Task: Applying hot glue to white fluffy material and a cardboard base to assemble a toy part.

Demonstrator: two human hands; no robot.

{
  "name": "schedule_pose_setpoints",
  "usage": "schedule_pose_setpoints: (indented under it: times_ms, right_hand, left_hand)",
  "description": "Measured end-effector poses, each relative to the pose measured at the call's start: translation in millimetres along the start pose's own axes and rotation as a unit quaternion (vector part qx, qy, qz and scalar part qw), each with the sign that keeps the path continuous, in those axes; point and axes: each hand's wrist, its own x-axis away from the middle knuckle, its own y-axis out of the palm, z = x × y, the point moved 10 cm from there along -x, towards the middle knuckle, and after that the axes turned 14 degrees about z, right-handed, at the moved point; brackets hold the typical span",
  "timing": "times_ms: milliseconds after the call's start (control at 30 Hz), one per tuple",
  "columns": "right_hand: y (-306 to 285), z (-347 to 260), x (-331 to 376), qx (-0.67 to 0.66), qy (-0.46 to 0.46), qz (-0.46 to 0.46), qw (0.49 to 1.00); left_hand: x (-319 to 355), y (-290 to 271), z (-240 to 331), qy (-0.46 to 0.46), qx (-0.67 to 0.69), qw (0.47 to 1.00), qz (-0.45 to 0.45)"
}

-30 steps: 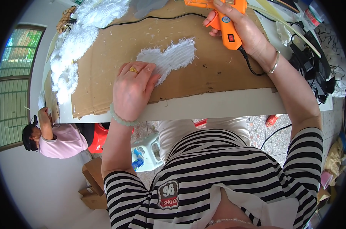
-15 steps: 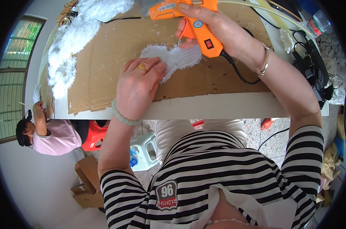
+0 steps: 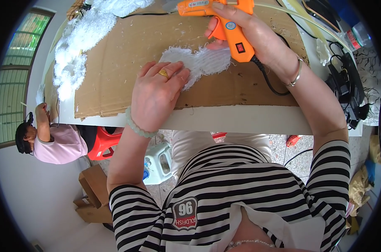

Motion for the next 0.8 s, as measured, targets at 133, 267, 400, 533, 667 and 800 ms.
schedule_pose_setpoints:
  times_ms: [133, 267, 400, 533, 667, 800]
  right_hand:
    - [20.5, -11.6, 3.9, -0.004, -0.002, -0.03, 1.0]
    - [31.3, -2.5, 5.5, 0.091, -0.021, -0.057, 0.994]
    - [21.4, 12.3, -1.6, 0.086, 0.007, -0.039, 0.996]
    - [17.9, 9.4, -4.3, 0.052, -0.008, -0.02, 0.998]
    - [31.7, 0.1, -3.7, 0.051, -0.037, -0.034, 0.997]
    - [43.9, 10.1, -5.0, 0.062, -0.004, -0.048, 0.997]
  left_hand:
    - [1.0, 0.7, -1.6, -0.007, 0.008, 1.0, -0.002]
    - [0.0, -1.0, -1.0, -0.008, 0.007, 1.0, -0.001]
    - [2.2, -1.7, 2.3, -0.006, 0.01, 1.0, 0.008]
    - [4.4, -2.7, 0.5, -0.003, 0.012, 1.0, 0.019]
    - [5.1, -4.0, -0.9, -0.011, 0.009, 1.0, 0.011]
    - [5.4, -2.3, -2.2, -0.012, 0.01, 1.0, 0.01]
